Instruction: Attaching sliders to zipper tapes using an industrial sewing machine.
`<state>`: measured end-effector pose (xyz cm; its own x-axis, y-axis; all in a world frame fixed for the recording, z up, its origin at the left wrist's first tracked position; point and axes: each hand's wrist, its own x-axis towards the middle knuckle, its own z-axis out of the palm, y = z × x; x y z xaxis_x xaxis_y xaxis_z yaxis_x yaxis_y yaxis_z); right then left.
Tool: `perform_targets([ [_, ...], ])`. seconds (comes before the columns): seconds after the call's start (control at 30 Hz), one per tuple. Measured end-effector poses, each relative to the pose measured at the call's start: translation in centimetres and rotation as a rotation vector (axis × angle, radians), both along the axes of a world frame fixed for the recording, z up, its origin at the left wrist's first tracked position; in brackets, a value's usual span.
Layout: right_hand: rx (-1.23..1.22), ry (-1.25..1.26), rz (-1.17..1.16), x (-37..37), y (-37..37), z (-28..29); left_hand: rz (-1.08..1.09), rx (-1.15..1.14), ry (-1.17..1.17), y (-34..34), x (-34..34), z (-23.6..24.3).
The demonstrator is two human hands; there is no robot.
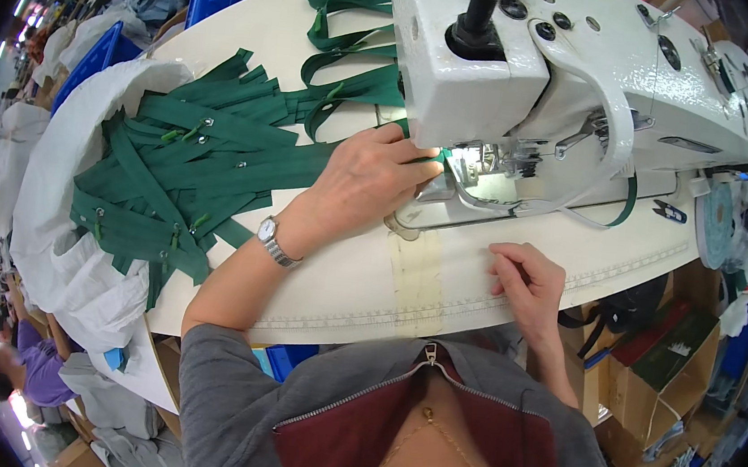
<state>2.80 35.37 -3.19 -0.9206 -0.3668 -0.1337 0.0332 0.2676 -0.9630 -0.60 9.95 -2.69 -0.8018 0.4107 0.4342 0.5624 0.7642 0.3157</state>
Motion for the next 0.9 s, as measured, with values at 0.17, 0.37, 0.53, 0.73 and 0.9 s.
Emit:
perform_targets([
  [0.17, -0.036, 0.024, -0.020, 0.1, 0.1, -0.2, 0.046, -0.037, 0.007, 0.0, -0.2, -0.2],
  [0.37, -0.055, -0.015, -0.006, 0.5, -0.2, 0.2, 0.135, -0.113, -0.094, -0.3, 1.1, 0.4],
  [0.53, -0.029, 0.090, -0.029, 1.0, -0.7, 0.0, 0.346, -0.337, 0.004, -3.4, 3.4, 1.4],
  [0.73, -0.275, -0.072, 0.293, 1.3, -7.5, 2.1, 0.391, 0.561, -0.592, -3.2, 7.3, 5.2],
  [0.9, -0.223, -0.210, 0.523, 2.6, -10.1, 1.6, 0.189, 1.524, -0.570, -0.1, 7.7, 4.4],
])
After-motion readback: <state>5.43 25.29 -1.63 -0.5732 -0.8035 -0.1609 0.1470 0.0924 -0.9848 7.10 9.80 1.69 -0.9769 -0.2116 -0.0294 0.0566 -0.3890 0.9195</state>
